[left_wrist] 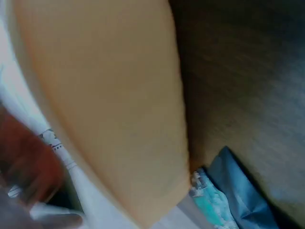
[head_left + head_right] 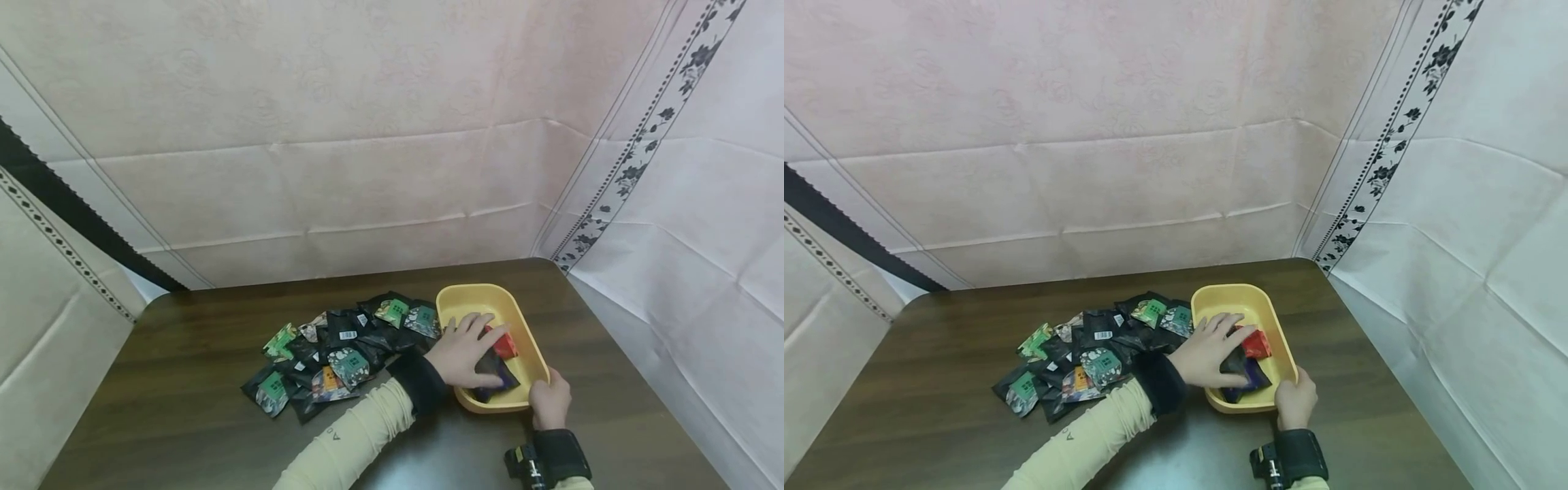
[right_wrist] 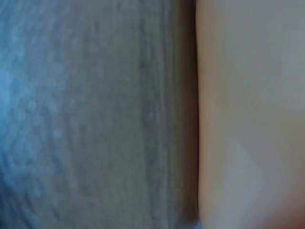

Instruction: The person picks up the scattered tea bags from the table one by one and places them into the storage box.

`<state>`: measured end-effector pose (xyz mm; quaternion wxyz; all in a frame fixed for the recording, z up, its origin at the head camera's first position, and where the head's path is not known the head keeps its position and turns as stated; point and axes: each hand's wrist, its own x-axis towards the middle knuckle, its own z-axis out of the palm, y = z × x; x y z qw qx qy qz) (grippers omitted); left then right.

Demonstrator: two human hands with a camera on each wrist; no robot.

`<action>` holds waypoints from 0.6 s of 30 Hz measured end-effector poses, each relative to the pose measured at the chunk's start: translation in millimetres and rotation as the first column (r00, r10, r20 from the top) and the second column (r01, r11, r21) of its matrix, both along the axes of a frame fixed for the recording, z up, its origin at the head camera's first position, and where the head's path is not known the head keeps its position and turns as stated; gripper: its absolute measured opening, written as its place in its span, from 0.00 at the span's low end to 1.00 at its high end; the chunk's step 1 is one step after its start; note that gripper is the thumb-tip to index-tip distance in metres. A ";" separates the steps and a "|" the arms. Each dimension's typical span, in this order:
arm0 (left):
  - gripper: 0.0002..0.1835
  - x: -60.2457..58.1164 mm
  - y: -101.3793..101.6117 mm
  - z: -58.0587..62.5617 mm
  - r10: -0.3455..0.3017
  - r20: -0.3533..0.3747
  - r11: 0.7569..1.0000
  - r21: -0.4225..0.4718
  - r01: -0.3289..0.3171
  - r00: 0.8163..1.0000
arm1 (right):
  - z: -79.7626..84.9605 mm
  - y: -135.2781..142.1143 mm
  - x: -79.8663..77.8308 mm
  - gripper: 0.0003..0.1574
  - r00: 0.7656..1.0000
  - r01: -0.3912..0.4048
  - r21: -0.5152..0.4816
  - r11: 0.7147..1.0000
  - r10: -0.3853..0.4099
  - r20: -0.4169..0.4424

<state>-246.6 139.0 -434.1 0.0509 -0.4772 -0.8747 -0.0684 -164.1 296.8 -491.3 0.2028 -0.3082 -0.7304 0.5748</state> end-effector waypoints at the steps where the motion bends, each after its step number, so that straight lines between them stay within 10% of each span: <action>1: 0.48 -0.6 -0.4 -1.1 -0.006 0.024 1.000 -0.001 0.006 1.000 | 0.2 0.1 0.0 0.34 1.000 0.000 -0.004 1.000 0.000 -0.002; 18: 0.40 -5.6 -61.1 -11.0 0.032 0.079 0.997 0.074 -0.038 0.996 | 0.1 2.9 -1.6 0.35 1.000 -0.008 -0.010 1.000 0.009 0.024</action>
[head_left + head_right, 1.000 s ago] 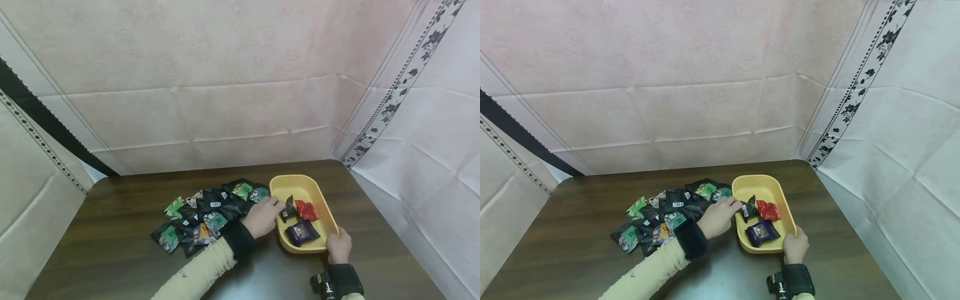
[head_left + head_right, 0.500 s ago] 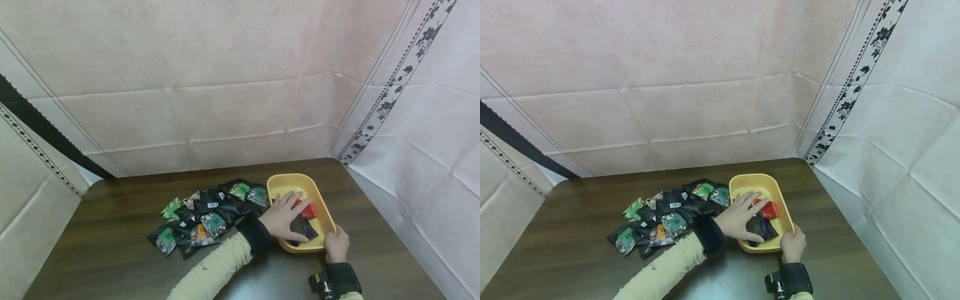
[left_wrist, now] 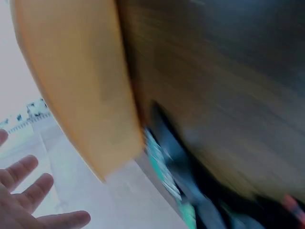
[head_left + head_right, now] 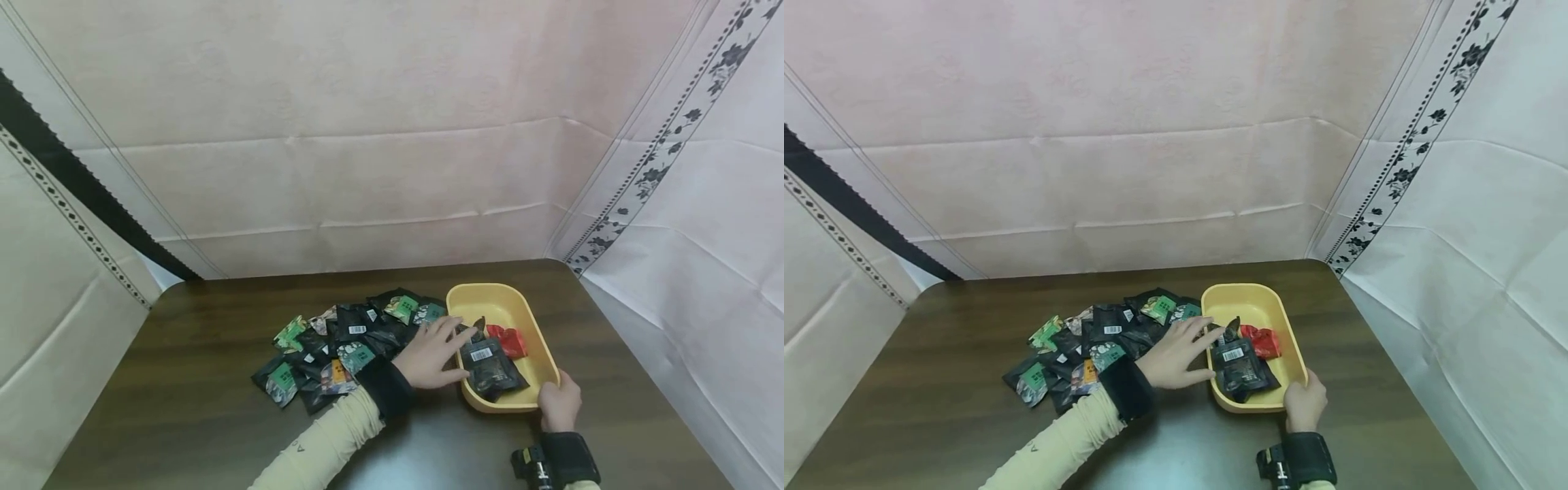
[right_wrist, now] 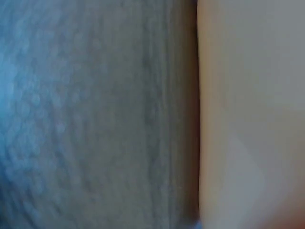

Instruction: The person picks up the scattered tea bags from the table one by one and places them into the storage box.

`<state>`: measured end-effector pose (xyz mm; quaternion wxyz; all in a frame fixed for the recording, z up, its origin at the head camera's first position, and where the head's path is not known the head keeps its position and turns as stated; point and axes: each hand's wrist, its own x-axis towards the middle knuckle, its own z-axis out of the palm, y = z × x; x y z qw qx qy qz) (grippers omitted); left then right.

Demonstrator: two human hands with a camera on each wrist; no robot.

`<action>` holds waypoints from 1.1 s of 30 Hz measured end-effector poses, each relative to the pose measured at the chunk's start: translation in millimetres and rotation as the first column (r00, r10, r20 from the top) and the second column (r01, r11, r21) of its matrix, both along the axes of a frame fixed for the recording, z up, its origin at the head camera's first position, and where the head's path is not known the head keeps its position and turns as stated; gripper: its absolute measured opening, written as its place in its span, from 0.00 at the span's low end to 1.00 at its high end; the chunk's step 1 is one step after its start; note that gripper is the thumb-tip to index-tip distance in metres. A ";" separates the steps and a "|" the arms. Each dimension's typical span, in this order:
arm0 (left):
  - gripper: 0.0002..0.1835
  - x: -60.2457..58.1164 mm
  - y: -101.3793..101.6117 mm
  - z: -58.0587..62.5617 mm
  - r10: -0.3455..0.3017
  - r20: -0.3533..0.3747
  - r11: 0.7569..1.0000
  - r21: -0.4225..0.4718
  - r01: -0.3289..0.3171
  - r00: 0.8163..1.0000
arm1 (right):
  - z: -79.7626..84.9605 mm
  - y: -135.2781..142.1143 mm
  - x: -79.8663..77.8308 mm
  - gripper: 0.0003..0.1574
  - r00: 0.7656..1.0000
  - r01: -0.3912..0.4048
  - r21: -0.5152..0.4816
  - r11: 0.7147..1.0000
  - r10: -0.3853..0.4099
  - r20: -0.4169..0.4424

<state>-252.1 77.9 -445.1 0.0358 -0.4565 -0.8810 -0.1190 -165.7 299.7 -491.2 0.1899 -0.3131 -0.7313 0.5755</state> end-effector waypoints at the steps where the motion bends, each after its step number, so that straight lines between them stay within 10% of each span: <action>1: 0.39 -0.9 -7.1 -1.2 0.010 -0.017 1.000 0.002 -0.010 1.000 | -0.1 0.1 -0.2 0.35 1.000 0.000 -0.003 1.000 0.000 0.006; 9: 0.35 -11.2 -67.4 -16.1 0.151 -0.026 0.987 -0.043 -0.152 0.988 | 2.1 2.5 1.8 0.36 1.000 0.009 -0.048 0.999 -0.009 0.016; 17: 0.35 -13.2 -105.2 -36.5 0.371 -0.038 0.911 -0.178 -0.372 0.928 | 3.2 1.0 -0.8 0.37 0.999 -0.001 -0.062 0.998 0.003 0.038; 26: 0.18 -15.0 -103.5 -47.2 0.386 -0.082 0.903 -0.170 -0.394 0.919 | -2.0 0.0 -4.2 0.38 0.997 0.027 -0.039 0.999 -0.024 0.079; 33: 0.10 -9.3 -106.8 -33.5 0.352 -0.054 0.929 -0.101 -0.355 0.935 | 2.7 1.3 -1.7 0.37 0.999 -0.005 -0.046 0.999 0.007 0.037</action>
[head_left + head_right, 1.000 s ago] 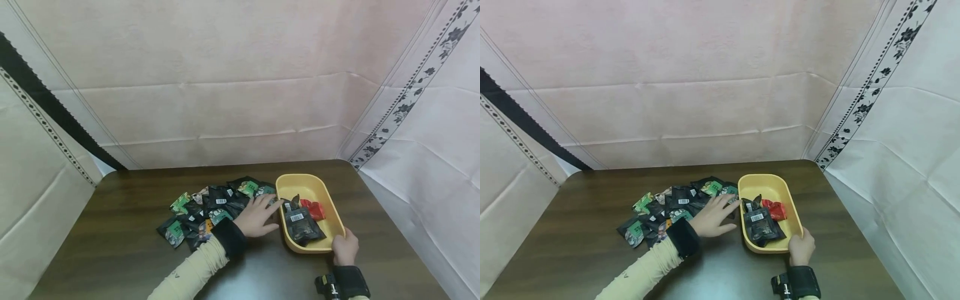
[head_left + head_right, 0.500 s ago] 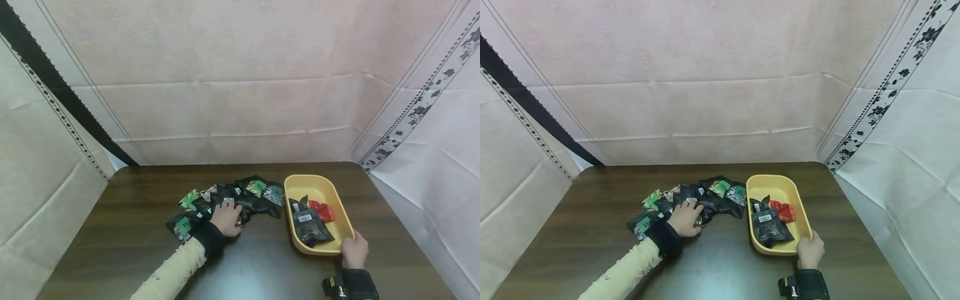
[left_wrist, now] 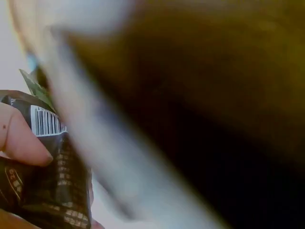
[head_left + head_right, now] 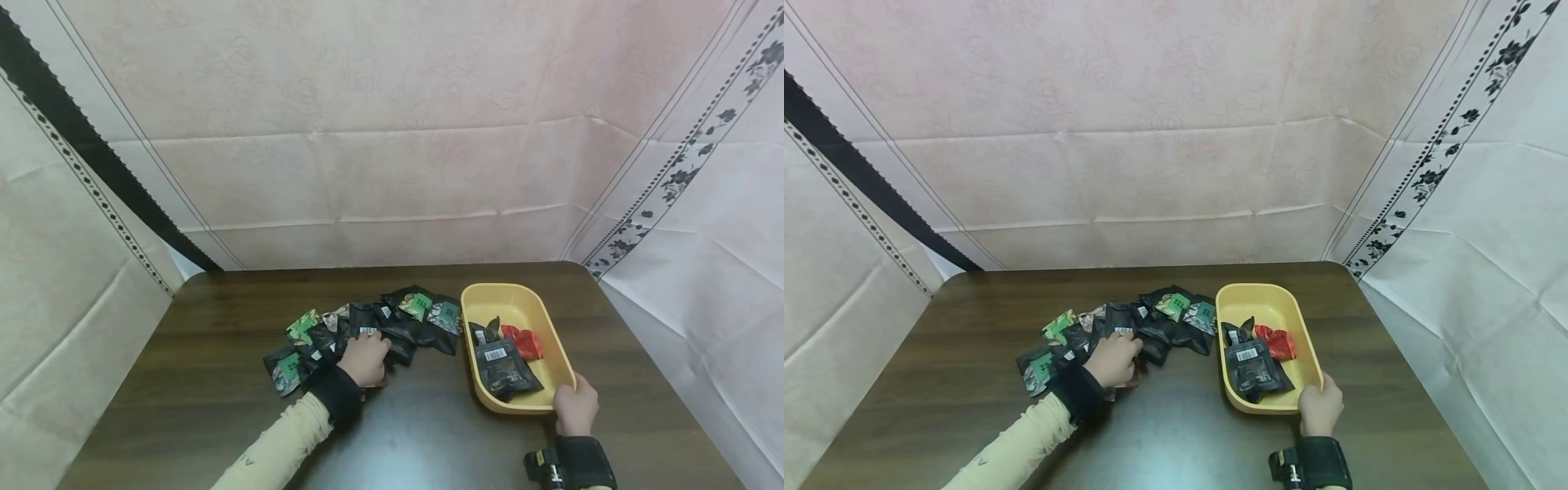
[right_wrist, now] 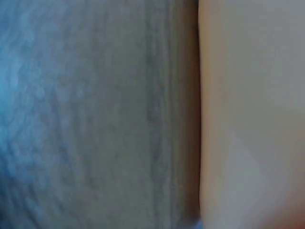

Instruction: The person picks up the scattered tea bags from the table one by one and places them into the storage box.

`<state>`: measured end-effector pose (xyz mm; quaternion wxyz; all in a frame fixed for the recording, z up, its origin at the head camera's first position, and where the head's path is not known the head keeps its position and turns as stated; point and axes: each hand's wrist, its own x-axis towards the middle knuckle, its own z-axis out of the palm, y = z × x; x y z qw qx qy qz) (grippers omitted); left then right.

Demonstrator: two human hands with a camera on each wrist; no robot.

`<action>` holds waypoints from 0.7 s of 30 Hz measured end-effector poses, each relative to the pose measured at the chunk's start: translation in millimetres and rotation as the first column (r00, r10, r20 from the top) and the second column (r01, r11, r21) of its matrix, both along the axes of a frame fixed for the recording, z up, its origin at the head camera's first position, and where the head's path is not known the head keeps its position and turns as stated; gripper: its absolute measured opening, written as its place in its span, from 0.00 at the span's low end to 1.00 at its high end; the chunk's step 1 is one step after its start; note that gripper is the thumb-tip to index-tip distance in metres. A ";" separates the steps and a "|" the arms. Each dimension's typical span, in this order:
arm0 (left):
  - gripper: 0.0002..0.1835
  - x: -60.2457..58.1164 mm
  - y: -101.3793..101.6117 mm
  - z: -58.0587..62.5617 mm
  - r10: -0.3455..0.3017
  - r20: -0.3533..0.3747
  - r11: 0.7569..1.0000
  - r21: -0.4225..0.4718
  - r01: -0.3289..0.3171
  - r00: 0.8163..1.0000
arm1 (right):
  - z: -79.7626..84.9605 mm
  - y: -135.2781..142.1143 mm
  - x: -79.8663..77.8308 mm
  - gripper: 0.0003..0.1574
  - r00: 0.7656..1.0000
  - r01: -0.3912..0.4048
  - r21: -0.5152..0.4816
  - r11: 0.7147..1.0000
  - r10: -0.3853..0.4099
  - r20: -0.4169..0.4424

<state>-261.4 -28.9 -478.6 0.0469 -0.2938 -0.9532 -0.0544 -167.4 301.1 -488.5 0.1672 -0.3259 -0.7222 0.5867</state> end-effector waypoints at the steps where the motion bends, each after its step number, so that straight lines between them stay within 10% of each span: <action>1: 0.08 0.9 -0.6 4.9 -0.016 0.000 1.000 0.021 0.016 1.000 | 0.8 -0.2 0.5 0.37 1.000 0.001 -0.006 1.000 -0.001 -0.003; 10: 0.04 7.6 -3.2 47.0 -0.163 -0.042 0.979 0.119 0.167 0.986 | 1.3 -1.1 2.9 0.37 1.000 0.011 -0.011 1.000 -0.012 -0.026; 21: 0.06 12.2 22.7 70.5 -0.278 -0.164 0.936 0.175 0.305 0.946 | 1.6 -1.5 0.4 0.38 1.000 0.011 -0.016 1.000 -0.011 -0.022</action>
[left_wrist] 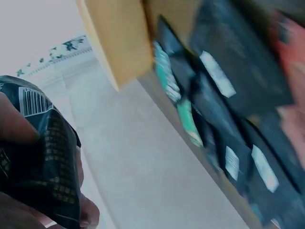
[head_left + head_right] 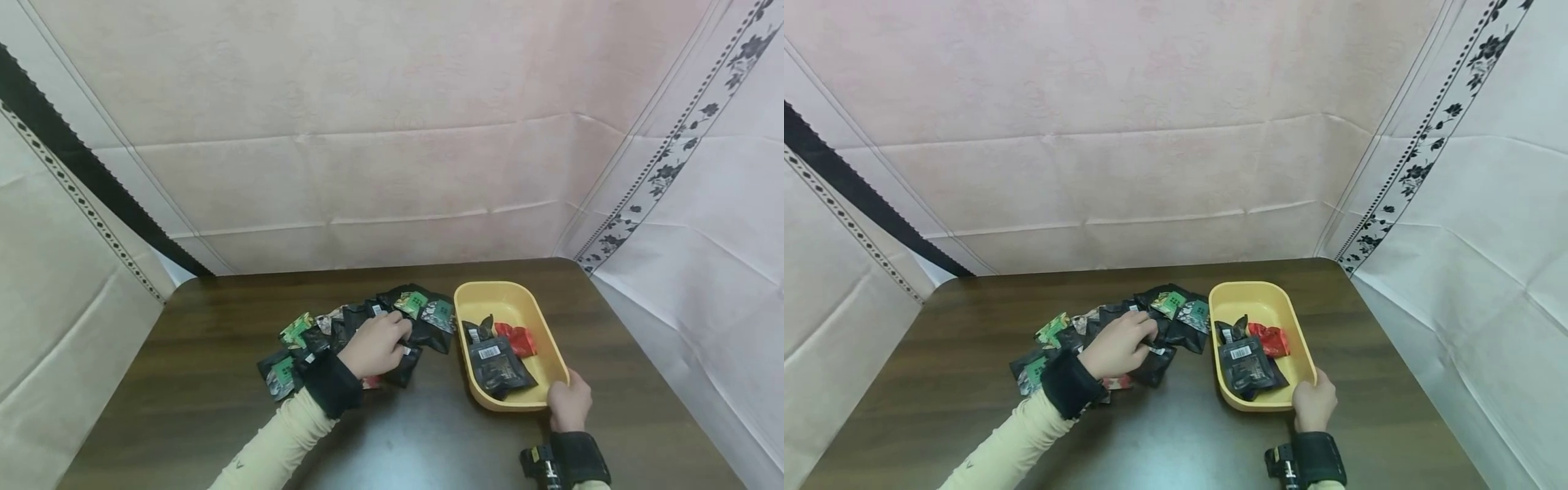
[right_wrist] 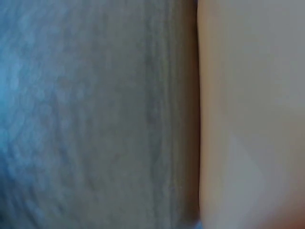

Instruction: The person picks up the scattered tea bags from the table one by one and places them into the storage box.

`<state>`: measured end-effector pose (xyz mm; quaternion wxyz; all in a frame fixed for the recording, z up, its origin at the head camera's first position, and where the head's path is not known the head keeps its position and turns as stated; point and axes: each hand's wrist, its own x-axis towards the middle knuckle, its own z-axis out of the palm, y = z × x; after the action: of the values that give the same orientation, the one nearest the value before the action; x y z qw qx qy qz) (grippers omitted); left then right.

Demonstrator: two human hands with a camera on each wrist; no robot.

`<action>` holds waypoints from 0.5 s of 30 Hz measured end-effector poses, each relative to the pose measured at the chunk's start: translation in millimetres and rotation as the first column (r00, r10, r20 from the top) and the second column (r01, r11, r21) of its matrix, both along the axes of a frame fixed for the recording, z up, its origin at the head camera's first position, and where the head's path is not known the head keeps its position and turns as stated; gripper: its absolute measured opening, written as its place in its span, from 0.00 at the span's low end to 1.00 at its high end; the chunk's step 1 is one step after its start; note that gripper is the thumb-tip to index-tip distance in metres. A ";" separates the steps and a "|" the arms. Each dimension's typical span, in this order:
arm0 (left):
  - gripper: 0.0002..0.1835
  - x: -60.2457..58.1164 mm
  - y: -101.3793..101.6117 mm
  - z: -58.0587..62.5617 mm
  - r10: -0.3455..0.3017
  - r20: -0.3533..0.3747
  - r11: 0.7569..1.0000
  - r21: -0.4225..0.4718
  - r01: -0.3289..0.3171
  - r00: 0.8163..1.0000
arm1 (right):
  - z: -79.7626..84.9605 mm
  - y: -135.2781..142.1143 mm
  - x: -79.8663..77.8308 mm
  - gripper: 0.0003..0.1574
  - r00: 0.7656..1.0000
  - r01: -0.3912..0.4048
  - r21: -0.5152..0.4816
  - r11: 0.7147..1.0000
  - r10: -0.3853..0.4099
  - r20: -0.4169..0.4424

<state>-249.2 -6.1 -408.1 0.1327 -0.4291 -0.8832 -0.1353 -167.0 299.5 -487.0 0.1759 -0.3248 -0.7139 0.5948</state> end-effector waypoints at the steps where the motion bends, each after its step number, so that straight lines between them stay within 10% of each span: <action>1: 0.06 -1.3 7.0 1.9 -0.014 -0.006 1.000 0.003 0.014 1.000 | 0.1 0.6 -0.4 0.38 1.000 -0.001 -0.001 1.000 0.001 0.002; 15: 0.06 -6.0 135.0 3.2 -0.150 -0.007 0.986 -0.077 0.149 0.989 | -1.7 2.1 -1.7 0.37 0.999 -0.008 0.015 1.000 0.008 0.036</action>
<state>-255.2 128.9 -404.8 0.1115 -0.4999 -0.8520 -0.1085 -168.7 301.7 -488.7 0.1631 -0.3314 -0.7228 0.5841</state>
